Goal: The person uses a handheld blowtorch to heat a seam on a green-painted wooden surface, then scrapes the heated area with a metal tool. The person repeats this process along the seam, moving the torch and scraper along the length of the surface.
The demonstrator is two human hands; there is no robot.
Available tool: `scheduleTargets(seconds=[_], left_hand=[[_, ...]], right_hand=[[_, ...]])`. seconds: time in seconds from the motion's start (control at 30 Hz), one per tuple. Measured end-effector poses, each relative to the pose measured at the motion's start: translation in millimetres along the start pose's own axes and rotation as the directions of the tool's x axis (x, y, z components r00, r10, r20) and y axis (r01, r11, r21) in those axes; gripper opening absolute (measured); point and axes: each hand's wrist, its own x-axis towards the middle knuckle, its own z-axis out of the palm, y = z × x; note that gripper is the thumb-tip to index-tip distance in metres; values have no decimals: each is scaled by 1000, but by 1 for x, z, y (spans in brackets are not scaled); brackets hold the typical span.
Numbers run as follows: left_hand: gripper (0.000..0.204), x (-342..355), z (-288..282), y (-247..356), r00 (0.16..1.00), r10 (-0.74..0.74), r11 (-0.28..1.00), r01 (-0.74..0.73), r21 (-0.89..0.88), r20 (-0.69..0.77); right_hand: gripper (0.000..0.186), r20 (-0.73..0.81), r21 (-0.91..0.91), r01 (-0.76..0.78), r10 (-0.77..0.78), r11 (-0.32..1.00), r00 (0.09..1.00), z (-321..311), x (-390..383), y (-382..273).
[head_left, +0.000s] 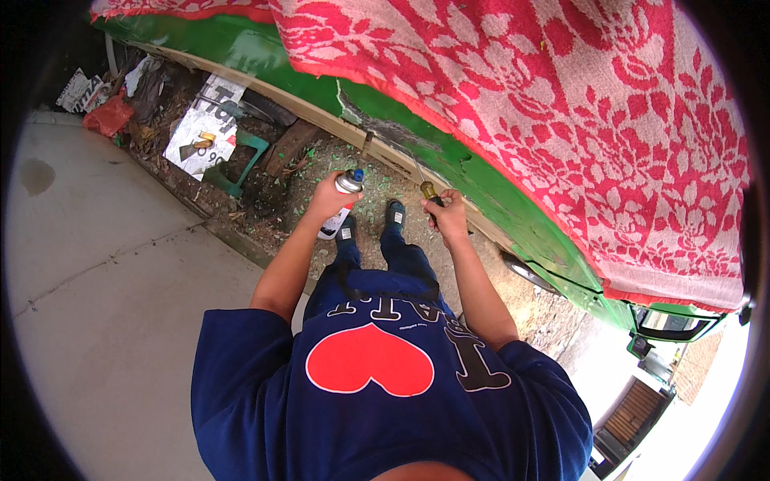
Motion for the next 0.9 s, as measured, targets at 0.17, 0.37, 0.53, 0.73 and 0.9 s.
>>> scheduleTargets(seconds=[0.17, 0.37, 0.53, 0.73, 0.9], left_hand=[[80, 2, 3, -7, 1000, -26, 999, 26, -23, -2], [80, 2, 2, -1, 999, -37, 998, 37, -59, -2], [79, 3, 3, -3, 1000, -23, 999, 24, -46, 5], [80, 1, 3, 4, 1000, -26, 999, 26, -21, 5], [81, 3, 4, 0, 999, -40, 997, 41, -62, 18]], right_hand=[[52, -2, -10, -12, 12, 1000, 1000, -1, -1, 2], [54, -1, 11, -20, 20, 1000, 1000, -3, -2, 0], [54, 13, -7, -23, 23, 1000, 1000, -3, -3, 1], [55, 12, 3, -26, 26, 1000, 1000, -5, -3, 3], [55, 18, 14, -29, 29, 999, 999, -5, -1, 6]])
